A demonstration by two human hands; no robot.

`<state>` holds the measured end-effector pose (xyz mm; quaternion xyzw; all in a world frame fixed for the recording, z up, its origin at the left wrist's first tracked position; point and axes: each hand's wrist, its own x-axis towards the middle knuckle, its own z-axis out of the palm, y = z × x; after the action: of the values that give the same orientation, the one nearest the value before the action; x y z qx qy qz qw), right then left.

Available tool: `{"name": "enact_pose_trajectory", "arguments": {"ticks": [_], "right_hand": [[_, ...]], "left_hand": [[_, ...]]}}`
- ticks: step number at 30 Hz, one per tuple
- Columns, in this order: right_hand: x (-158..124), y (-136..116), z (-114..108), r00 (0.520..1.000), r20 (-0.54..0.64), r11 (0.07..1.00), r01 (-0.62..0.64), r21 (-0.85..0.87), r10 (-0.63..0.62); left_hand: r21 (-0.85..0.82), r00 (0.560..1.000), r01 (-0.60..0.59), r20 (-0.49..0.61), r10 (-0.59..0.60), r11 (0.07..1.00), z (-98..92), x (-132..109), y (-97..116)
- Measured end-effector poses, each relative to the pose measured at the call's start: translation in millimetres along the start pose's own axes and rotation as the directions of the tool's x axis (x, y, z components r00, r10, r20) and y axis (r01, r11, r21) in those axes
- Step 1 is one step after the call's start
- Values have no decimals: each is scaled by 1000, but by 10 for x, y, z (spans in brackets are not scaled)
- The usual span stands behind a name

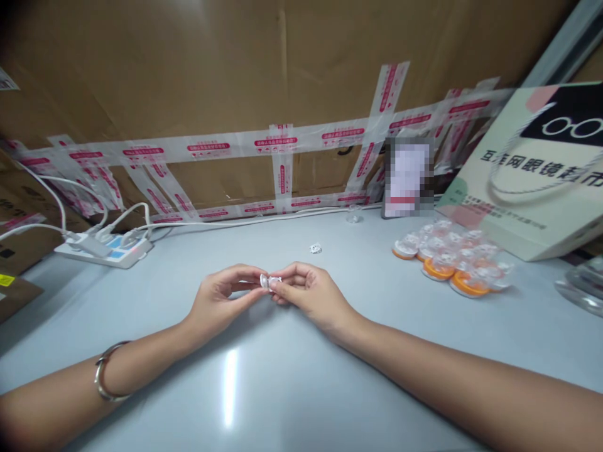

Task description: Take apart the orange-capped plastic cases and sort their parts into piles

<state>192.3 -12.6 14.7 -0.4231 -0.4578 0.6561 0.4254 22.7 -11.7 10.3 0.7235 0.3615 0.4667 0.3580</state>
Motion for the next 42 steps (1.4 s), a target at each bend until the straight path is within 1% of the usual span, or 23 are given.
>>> {"name": "enact_pose_trajectory", "arguments": {"ticks": [2,6,9,11,14,17,19,22,23,24,26,28,31,32,34,36,37,38,40,41,42], "right_hand": [[29,-24,-2,1000,7,1000,-21,-15,21],[42,-57,-5,991,64,993,-118,13,117],[8,-61,17,986,66,987,-157,28,155],[-15,-50,33,992,52,993,-113,-25,115],[-11,-18,2,999,29,987,46,-153,-42],[69,-25,-154,983,-45,948,159,-276,-178],[156,-76,-329,966,-102,908,184,-377,-238],[296,-176,-621,916,-182,798,198,-570,-357],[339,-195,-707,910,-193,762,176,-623,-368],[378,-202,-780,913,-195,738,149,-658,-358],[444,-176,-886,935,-174,718,110,-687,-310],[494,-120,-949,949,-146,707,100,-700,-279],[532,-63,-989,946,-130,692,119,-712,-297],[531,-64,-986,943,-134,699,126,-704,-305],[498,-98,-933,926,-177,711,125,-692,-334],[418,-149,-799,886,-233,716,144,-683,-401],[362,-169,-702,867,-242,718,171,-675,-435],[298,-179,-591,861,-220,728,223,-648,-459],[163,-166,-357,904,-90,782,308,-541,-418],[101,-144,-250,925,-15,811,324,-486,-379],[46,-116,-158,935,53,837,337,-432,-349]], "left_hand": [[34,1000,-25,-1,25,999,-12,3,8],[182,989,-150,16,149,972,-28,-14,40],[244,977,-209,19,211,947,-26,-26,57],[261,975,-219,25,220,940,-20,-26,67],[255,977,-210,17,213,944,-11,-22,80],[227,983,-175,-23,184,958,-14,-25,83],[205,987,-146,-35,156,968,-20,-29,81],[175,994,-95,-29,101,980,-30,-31,77],[165,996,-73,-30,79,984,-34,-29,75],[152,998,-49,-33,55,987,-38,-25,70],[133,999,-2,-46,8,991,-44,-12,56],[125,997,37,-67,-29,992,-48,4,39],[127,995,49,-96,-37,991,-46,25,20],[127,995,42,-99,-30,991,-44,28,18],[125,995,24,-100,-12,992,-38,29,21],[126,996,2,-90,10,992,-34,22,30],[131,996,-16,-84,27,991,-33,17,36],[141,996,-39,-76,50,989,-32,11,41],[170,993,-97,-55,108,981,-32,-1,46],[187,989,-127,-45,138,974,-32,-5,47],[204,985,-156,-34,167,966,-32,-9,45]]}}
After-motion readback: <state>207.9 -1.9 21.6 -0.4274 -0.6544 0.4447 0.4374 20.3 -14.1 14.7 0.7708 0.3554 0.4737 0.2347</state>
